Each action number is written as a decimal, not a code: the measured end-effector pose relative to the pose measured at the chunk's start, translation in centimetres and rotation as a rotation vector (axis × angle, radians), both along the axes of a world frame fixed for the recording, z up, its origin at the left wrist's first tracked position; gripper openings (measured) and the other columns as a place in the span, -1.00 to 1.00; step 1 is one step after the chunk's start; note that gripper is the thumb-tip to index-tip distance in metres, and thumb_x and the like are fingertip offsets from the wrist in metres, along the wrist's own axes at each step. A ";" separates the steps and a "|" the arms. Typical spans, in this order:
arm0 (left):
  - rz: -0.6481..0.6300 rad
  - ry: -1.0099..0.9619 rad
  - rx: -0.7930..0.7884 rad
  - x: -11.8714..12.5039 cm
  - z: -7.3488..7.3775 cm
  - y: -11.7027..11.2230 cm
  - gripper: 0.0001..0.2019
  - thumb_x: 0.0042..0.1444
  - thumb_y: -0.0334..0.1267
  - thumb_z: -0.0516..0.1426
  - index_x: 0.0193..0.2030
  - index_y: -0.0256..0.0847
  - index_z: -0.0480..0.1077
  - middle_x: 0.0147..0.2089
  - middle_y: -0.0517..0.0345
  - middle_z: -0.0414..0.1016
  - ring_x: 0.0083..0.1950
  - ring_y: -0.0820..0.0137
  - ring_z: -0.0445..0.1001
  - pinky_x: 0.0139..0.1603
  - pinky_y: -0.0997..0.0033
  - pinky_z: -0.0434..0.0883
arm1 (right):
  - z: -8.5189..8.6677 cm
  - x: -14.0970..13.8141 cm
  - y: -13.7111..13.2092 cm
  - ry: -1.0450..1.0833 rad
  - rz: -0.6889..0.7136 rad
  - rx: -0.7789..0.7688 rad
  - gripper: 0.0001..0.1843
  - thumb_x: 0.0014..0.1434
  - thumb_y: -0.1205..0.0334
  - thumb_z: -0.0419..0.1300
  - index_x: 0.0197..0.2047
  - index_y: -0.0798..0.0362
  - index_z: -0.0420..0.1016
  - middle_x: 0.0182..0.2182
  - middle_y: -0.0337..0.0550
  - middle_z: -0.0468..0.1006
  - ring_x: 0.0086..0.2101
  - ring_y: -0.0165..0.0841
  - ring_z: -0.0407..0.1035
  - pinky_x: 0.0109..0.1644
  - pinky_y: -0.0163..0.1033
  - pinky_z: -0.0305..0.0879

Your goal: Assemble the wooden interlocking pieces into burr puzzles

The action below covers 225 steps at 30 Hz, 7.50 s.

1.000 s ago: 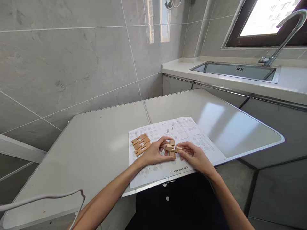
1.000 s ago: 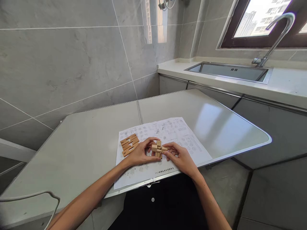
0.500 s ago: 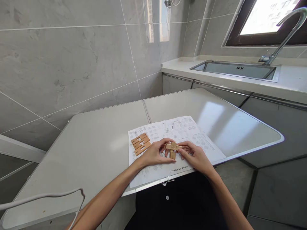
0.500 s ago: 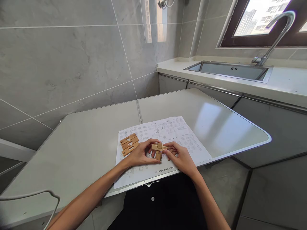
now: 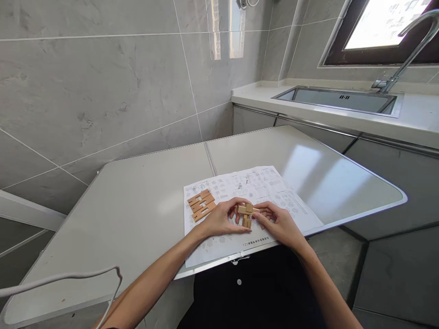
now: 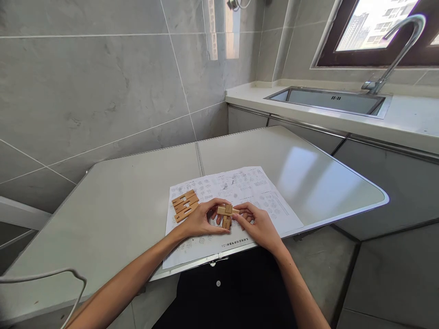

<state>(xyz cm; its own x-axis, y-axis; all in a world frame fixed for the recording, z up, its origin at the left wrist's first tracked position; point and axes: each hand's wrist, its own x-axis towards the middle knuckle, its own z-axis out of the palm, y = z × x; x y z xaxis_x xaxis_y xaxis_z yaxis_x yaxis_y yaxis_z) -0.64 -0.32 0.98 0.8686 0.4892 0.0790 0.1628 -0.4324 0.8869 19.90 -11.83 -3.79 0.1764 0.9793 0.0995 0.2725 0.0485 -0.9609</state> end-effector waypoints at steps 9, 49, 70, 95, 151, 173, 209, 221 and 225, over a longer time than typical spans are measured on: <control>0.013 0.006 -0.029 0.1 -0.1 0.0 -0.31 -0.05 -0.05 0.47 0.23 -0.05 0.41 -0.35 0.30 0.45 -0.32 0.40 0.44 -0.31 0.42 0.32 | 0.0 0.0 0.1 0.010 0.002 0.009 -0.62 0.36 -0.11 0.26 0.02 0.00 0.54 -0.34 -0.16 0.63 -0.45 -0.31 0.43 -0.27 -0.16 0.44; 0.253 -0.187 -0.357 0.2 -1.7 1.2 -0.21 -0.10 -0.09 0.51 0.26 -0.11 0.34 0.03 0.03 0.54 -0.17 0.40 0.54 -0.13 0.38 0.47 | 0.5 -0.6 0.3 -0.231 0.012 0.005 -0.58 0.29 -0.21 0.27 -0.05 -0.04 0.54 -0.38 -0.20 0.57 -0.47 -0.34 0.37 -0.41 -0.23 0.33; 0.289 -0.195 -0.155 0.4 -1.3 0.2 -0.31 0.01 -0.04 0.45 0.24 -0.07 0.33 -0.13 0.16 0.50 -0.34 0.47 0.41 -0.21 0.39 0.44 | 0.4 -2.0 0.4 -0.350 -0.081 0.081 -0.61 0.47 -0.10 0.05 0.11 -0.07 0.53 -0.14 -0.06 0.67 -0.32 -0.20 0.48 -0.16 -0.09 0.45; 0.154 -0.102 0.062 0.4 -1.4 -0.1 -0.34 0.03 -0.09 0.41 0.25 -0.10 0.33 -0.40 0.35 0.34 -0.41 0.46 0.32 -0.34 0.44 0.33 | 0.0 -2.4 -0.5 -0.253 -0.159 0.206 -0.75 0.45 0.10 0.16 0.11 -0.03 0.49 -0.31 -0.17 0.59 -0.49 -0.36 0.38 -0.39 -0.24 0.35; -0.006 -0.136 -0.052 0.3 -0.5 -0.7 -0.34 0.00 -0.08 0.47 0.25 -0.02 0.42 0.10 0.05 0.53 -0.07 0.29 0.51 0.10 0.17 0.48 | 1.4 -0.7 -0.8 -0.039 0.133 0.032 -0.49 0.52 -0.11 -0.02 -0.43 -0.02 0.24 -0.57 -0.32 0.29 -0.51 -0.37 0.16 -0.36 -0.22 0.13; 0.134 -0.046 0.390 -1.0 0.4 1.2 -0.50 0.31 -0.13 0.24 0.35 0.03 0.28 0.31 -0.05 0.38 0.26 0.12 0.43 0.27 0.02 0.43 | 2.4 7.3 4.8 -0.626 -0.382 -0.186 -0.47 0.42 -0.21 -0.02 -0.38 -0.03 0.45 -0.52 -0.16 0.53 -0.46 -0.24 0.38 -0.36 -0.21 0.14; 0.357 0.301 0.480 -10.7 -0.7 2.9 -0.38 0.29 0.04 0.23 0.41 0.00 0.19 0.34 -0.03 0.37 0.36 0.04 0.35 0.35 -0.07 0.38 | 3.7 4.6 3.4 -0.815 -0.085 -0.161 -0.65 0.44 0.00 0.05 -0.34 -0.03 0.37 -0.44 -0.18 0.57 -0.40 -0.24 0.45 -0.39 -0.22 0.08; 0.371 0.237 0.467 -4.7 -1.1 4.7 -0.59 0.38 0.06 0.12 0.22 -0.11 0.37 0.08 -0.01 0.50 0.12 0.13 0.45 0.17 0.06 0.41 | 2.9 -2.4 5.0 -0.804 0.258 0.143 -0.83 0.43 0.17 0.18 0.04 -0.01 0.40 0.01 -0.09 0.51 -0.39 -0.33 0.47 -0.30 -0.22 0.29; 0.412 0.285 0.538 -4.3 -1.5 5.8 -0.69 0.37 0.06 0.11 -0.18 -0.15 0.42 -0.15 0.04 0.48 -0.05 0.17 0.41 -0.01 0.13 0.38 | 2.3 -2.8 5.5 -0.853 0.258 0.167 -0.80 0.42 0.14 0.20 0.06 -0.02 0.42 -0.01 -0.09 0.51 -0.37 -0.30 0.48 -0.35 -0.24 0.25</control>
